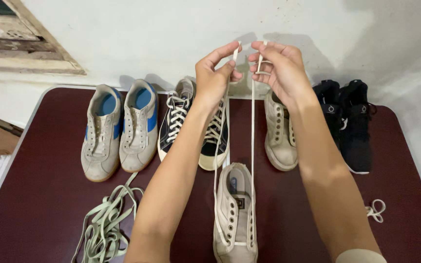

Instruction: The person laces a single beige sneaker by threading a white shoelace through the eyelets in a crisscross pattern and tying a bow. The person then places the laced shoe among other shoes on the table.

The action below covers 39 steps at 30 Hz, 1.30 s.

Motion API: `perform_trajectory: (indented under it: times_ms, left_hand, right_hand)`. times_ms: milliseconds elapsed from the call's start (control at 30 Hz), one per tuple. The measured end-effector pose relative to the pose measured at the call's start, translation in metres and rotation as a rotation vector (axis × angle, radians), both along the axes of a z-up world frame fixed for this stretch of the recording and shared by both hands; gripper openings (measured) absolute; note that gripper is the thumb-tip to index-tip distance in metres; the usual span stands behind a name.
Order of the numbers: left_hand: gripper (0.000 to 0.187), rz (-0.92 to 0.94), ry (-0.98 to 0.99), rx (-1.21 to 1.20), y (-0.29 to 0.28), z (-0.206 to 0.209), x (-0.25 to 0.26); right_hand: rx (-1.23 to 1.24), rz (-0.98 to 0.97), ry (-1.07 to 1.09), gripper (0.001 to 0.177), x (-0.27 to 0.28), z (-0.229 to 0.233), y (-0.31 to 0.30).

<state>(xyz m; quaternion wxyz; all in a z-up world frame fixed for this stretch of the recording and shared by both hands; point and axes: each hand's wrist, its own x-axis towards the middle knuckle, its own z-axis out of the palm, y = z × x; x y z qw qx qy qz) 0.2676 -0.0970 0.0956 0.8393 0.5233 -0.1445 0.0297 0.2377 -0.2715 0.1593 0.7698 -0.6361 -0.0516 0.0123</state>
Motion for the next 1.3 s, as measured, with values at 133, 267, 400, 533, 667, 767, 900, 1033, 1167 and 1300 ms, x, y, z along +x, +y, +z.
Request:
perform_trajectory:
  times_ms: [133, 267, 400, 533, 667, 767, 900, 1033, 1167, 1300]
  left_hand:
    - [0.034, -0.011, 0.041, 0.048, -0.004, -0.011, -0.004]
    - [0.036, -0.036, 0.018, 0.039, -0.003, -0.023, -0.023]
    - [0.041, -0.065, -0.066, 0.148, 0.003, -0.03, -0.05]
    - [0.017, -0.079, -0.051, 0.196, 0.003, -0.036, -0.081]
    - [0.008, 0.014, -0.06, 0.34, 0.006, -0.034, -0.125]
    - [0.01, 0.007, 0.01, 0.365, 0.008, -0.028, -0.16]
    - [0.013, 0.063, -0.194, 0.496, 0.014, -0.024, -0.206]
    - [0.015, 0.058, -0.246, 0.64, 0.016, -0.037, -0.247]
    - [0.017, 0.112, -0.21, 0.638, 0.01, -0.061, -0.274]
    - [0.021, 0.183, -0.243, 0.654, 0.004, -0.086, -0.291]
  right_hand:
    - [-0.064, 0.031, -0.013, 0.023, 0.006, -0.018, 0.0]
    - [-0.1, 0.124, 0.022, 0.029, -0.002, -0.034, -0.002]
    - [-0.258, 0.238, 0.047, 0.035, -0.026, -0.039, -0.003]
    - [-0.221, 0.238, 0.056, 0.035, -0.058, -0.046, 0.0]
    - [-0.36, 0.162, 0.004, 0.028, -0.103, -0.056, 0.001]
    - [-0.347, 0.105, -0.072, 0.017, -0.142, -0.068, 0.0]
    - [-0.422, 0.028, -0.105, 0.021, -0.199, -0.089, -0.005]
    - [-0.788, -0.121, -0.082, 0.033, -0.258, -0.114, -0.003]
    - [-0.819, -0.115, 0.097, 0.033, -0.303, -0.131, 0.003]
    - [-0.739, -0.036, 0.333, 0.026, -0.331, -0.144, 0.014]
